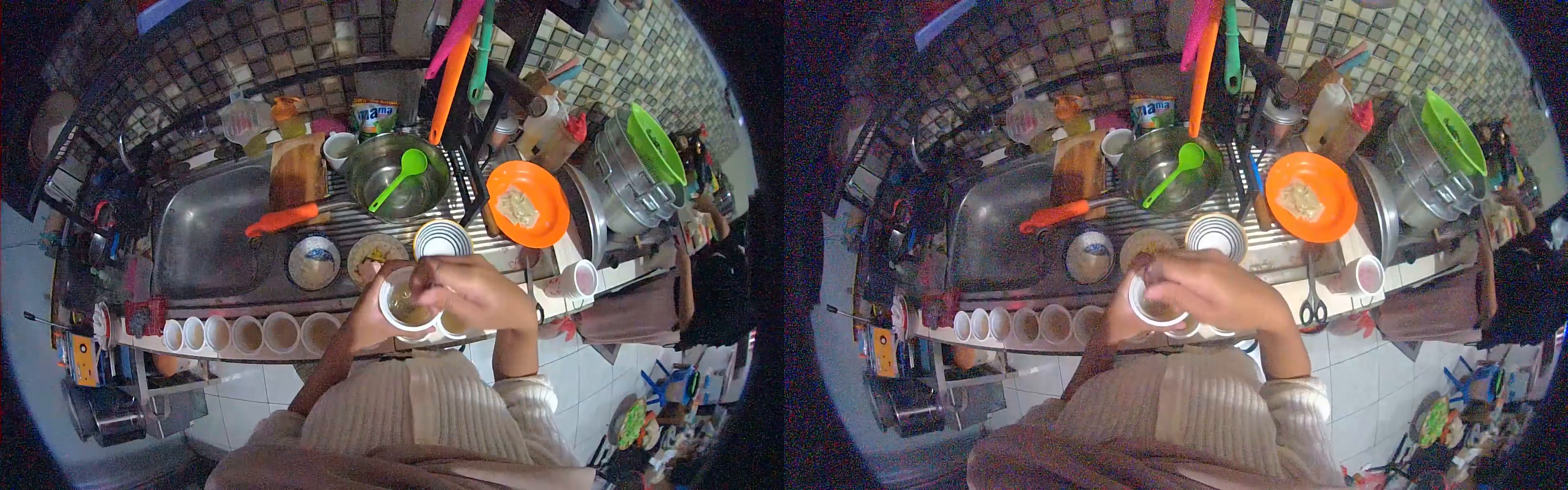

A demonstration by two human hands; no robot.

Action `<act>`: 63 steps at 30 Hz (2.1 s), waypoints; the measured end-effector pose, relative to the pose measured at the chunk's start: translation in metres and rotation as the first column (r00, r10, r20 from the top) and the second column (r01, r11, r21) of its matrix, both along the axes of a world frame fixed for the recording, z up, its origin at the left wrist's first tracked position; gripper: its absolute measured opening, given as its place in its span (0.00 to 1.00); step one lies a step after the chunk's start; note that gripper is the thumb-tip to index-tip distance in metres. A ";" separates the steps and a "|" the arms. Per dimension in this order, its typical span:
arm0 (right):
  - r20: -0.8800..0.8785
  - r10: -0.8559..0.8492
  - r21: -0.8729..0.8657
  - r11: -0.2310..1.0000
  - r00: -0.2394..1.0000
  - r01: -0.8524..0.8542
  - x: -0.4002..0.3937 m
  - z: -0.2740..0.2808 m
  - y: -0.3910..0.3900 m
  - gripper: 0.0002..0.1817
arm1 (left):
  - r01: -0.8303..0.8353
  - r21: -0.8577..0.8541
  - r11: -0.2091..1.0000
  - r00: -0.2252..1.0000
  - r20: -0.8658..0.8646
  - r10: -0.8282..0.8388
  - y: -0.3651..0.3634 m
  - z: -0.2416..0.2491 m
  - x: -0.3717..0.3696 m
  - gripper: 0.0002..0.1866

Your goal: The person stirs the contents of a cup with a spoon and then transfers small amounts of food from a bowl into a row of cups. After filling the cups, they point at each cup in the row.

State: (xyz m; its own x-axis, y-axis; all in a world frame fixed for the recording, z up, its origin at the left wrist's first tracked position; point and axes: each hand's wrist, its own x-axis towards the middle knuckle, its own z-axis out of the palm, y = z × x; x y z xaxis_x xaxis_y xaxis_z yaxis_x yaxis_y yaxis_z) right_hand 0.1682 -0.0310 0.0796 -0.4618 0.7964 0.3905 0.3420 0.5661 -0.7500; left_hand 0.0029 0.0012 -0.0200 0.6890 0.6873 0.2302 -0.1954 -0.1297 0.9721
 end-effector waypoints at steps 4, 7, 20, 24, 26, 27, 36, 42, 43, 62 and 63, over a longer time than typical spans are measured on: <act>0.104 -0.177 -0.014 0.984 0.979 0.179 0.005 0.011 -0.005 0.11 | 0.042 -0.071 0.997 0.999 0.022 -0.040 0.001 0.005 0.004 0.39; 0.168 -0.270 0.111 0.961 0.948 0.254 -0.006 0.015 -0.001 0.08 | 0.014 -0.135 0.991 0.999 0.042 -0.008 -0.003 0.010 0.008 0.38; 0.119 -0.069 0.156 0.986 0.990 0.050 0.006 0.013 -0.009 0.06 | 0.022 -0.100 0.995 0.999 -0.024 -0.024 0.000 -0.002 0.009 0.40; 0.064 -0.232 0.081 0.971 0.971 0.226 0.009 0.015 -0.008 0.07 | 0.060 -0.179 0.982 0.998 0.029 -0.055 -0.004 0.012 0.009 0.41; 0.066 -0.242 0.115 0.966 0.968 0.233 0.006 0.008 -0.005 0.07 | 0.027 -0.081 0.996 1.000 0.000 -0.028 -0.002 0.011 0.009 0.41; 0.008 -0.153 0.177 0.973 0.988 0.149 0.005 0.005 -0.005 0.07 | -0.034 0.005 0.999 0.999 -0.004 0.034 0.000 0.006 0.009 0.41; 0.031 0.040 0.205 0.978 0.999 -0.046 0.006 0.011 -0.007 0.09 | 0.053 -0.061 0.997 0.999 -0.006 -0.053 -0.002 0.003 0.006 0.41; 0.003 -0.178 0.215 0.961 0.984 0.173 0.019 0.004 -0.006 0.05 | 0.064 -0.014 0.998 0.998 0.022 -0.063 -0.003 0.010 0.008 0.42; -0.039 -0.075 0.176 0.981 0.996 0.081 0.017 -0.001 -0.009 0.06 | 0.032 -0.078 0.996 0.999 0.030 -0.030 -0.003 0.005 0.006 0.42; -0.115 0.015 0.090 0.996 0.993 -0.004 0.008 0.004 -0.011 0.10 | -0.030 -0.020 0.999 0.999 -0.021 0.030 0.002 0.006 -0.002 0.40; -0.077 0.052 0.087 0.995 0.996 -0.045 0.011 0.003 -0.012 0.08 | -0.032 0.000 0.999 0.999 -0.017 0.032 0.002 0.004 -0.002 0.40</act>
State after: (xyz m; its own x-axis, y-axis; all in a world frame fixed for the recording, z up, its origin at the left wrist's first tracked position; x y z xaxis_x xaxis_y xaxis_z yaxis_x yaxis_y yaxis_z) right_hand 0.1795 -0.0432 0.0827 -0.4638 0.7360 0.4932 0.2541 0.6438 -0.7218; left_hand 0.0008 0.0034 -0.0157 0.6703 0.7093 0.2182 -0.1741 -0.1355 0.9754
